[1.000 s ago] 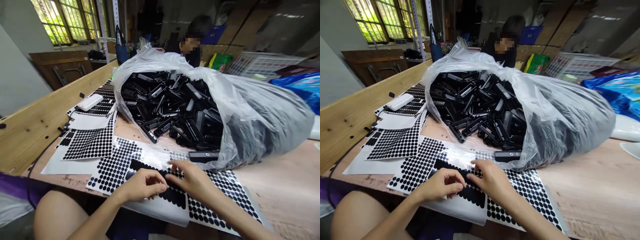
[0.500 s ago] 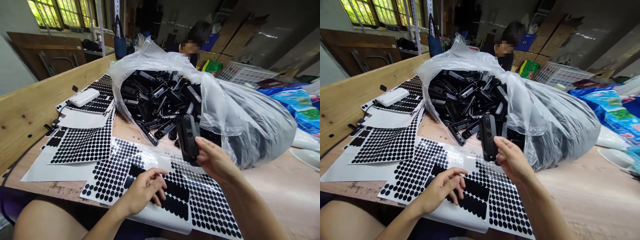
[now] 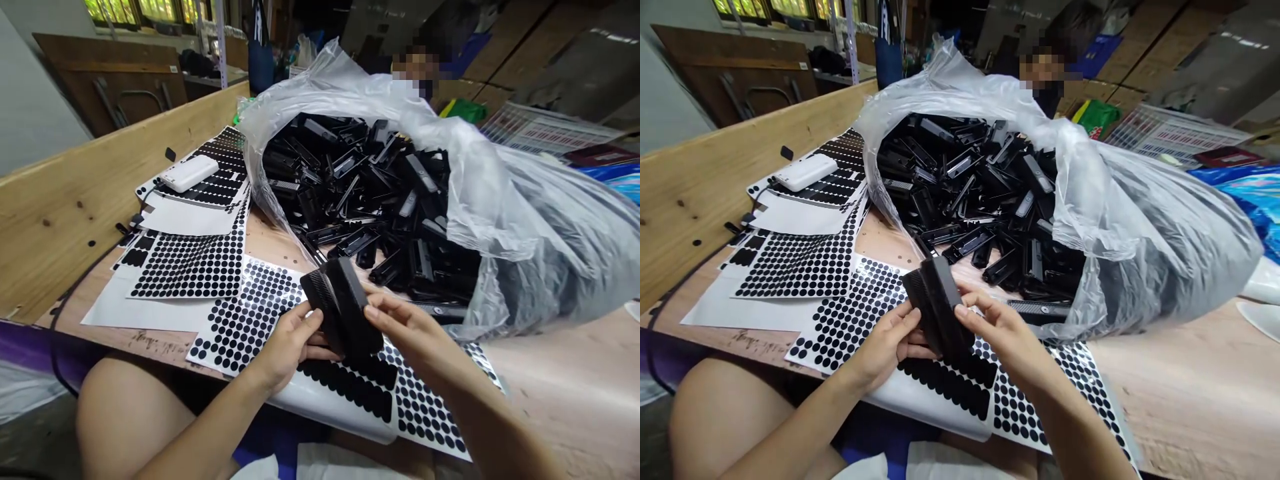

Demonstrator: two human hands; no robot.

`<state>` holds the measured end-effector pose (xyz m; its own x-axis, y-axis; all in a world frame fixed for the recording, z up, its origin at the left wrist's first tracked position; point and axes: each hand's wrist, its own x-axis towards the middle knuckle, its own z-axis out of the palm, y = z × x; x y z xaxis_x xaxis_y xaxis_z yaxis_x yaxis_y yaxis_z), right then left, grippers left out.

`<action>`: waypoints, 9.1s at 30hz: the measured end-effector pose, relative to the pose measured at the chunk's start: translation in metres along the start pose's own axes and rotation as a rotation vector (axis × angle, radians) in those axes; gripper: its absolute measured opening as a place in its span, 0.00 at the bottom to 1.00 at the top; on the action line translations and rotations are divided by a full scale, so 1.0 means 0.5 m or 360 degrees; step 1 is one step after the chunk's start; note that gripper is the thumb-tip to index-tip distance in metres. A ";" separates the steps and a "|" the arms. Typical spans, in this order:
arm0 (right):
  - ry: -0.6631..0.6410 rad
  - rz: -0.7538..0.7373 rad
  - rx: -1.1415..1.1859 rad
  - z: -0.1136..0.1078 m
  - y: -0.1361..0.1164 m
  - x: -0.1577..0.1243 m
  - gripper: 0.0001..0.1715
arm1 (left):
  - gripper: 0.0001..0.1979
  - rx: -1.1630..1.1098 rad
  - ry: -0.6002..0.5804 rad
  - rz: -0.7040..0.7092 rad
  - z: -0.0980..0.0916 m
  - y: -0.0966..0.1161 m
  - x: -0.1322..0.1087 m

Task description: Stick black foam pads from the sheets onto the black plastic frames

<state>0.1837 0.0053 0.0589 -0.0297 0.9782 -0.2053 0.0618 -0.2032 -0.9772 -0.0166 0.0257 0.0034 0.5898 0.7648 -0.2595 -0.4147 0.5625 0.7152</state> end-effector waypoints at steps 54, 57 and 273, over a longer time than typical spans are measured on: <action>0.0258 -0.0336 -0.1539 -0.170 0.041 0.130 0.16 | 0.23 0.0201 0.0021 0.0053 -0.004 0.006 -0.011; 0.0313 -0.0247 -0.1643 -0.180 0.052 0.084 0.11 | 0.22 0.0303 -0.0053 0.0028 -0.009 -0.001 -0.010; 0.0272 -0.0776 -0.1403 0.000 -0.007 0.004 0.21 | 0.23 0.0299 -0.0173 0.0042 0.014 -0.023 -0.004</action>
<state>0.1835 0.0079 0.0621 -0.1094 0.9531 0.2822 0.7954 0.2542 -0.5502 -0.0083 0.0155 0.0001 0.6556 0.7345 -0.1749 -0.3008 0.4665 0.8318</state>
